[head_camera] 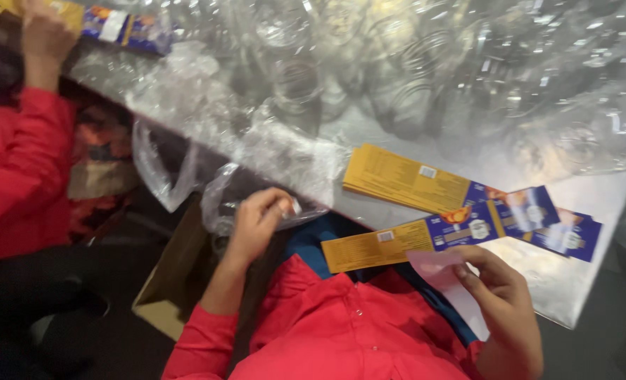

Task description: The person labels clear plastic containers by hand, peeling paper backing from adhesive labels and smoothing them onto the sides of the containers.

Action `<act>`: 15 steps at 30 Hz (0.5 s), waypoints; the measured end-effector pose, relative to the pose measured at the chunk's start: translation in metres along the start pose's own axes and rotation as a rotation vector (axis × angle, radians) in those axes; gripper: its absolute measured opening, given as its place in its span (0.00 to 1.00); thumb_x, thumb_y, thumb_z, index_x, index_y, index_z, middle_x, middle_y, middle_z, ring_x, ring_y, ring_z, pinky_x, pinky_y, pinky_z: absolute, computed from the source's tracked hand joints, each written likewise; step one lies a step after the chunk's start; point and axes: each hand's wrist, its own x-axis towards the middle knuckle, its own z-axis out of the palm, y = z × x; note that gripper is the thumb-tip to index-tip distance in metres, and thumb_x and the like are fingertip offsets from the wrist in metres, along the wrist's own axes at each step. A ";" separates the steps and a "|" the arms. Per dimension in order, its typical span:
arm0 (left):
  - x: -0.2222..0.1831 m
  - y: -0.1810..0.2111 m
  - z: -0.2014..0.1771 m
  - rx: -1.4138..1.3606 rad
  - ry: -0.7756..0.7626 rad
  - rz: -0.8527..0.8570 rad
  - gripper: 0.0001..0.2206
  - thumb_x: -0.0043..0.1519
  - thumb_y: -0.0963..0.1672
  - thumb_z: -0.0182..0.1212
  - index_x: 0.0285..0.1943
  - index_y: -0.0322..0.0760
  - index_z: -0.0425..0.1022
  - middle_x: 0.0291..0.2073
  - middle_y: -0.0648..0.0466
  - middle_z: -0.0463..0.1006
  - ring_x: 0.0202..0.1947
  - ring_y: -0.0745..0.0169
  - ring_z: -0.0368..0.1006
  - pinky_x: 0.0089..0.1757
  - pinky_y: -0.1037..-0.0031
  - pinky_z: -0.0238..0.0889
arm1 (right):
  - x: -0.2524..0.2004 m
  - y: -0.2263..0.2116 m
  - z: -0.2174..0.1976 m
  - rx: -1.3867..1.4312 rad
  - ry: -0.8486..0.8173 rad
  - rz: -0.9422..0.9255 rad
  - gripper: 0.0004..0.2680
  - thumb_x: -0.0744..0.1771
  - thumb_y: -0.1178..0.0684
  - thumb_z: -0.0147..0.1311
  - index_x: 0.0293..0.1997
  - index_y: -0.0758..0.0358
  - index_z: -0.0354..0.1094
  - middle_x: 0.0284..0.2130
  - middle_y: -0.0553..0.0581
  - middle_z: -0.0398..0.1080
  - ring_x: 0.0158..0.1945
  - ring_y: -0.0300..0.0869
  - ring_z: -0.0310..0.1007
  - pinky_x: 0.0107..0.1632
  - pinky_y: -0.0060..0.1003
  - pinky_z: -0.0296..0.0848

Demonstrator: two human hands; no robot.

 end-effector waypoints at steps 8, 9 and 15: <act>-0.005 0.047 0.018 0.377 0.247 0.223 0.06 0.63 0.44 0.64 0.38 0.35 0.79 0.37 0.45 0.82 0.39 0.43 0.79 0.43 0.61 0.71 | 0.010 -0.019 0.041 0.171 0.039 0.237 0.08 0.68 0.61 0.53 0.49 0.74 0.73 0.43 0.58 0.74 0.49 0.42 0.71 0.53 0.35 0.67; -0.006 0.062 0.032 0.329 0.165 0.327 0.05 0.60 0.44 0.68 0.36 0.38 0.79 0.35 0.47 0.82 0.38 0.46 0.79 0.43 0.63 0.71 | 0.015 -0.017 0.050 0.218 0.057 0.309 0.08 0.68 0.60 0.53 0.50 0.74 0.73 0.43 0.60 0.74 0.48 0.43 0.71 0.52 0.36 0.67; 0.003 0.120 0.094 0.129 -0.121 0.733 0.13 0.58 0.41 0.71 0.52 0.43 0.78 0.37 0.57 0.79 0.44 0.63 0.76 0.59 0.60 0.63 | 0.035 0.003 0.079 0.190 -0.167 0.032 0.12 0.69 0.54 0.48 0.56 0.67 0.66 0.49 0.52 0.73 0.56 0.39 0.70 0.59 0.31 0.66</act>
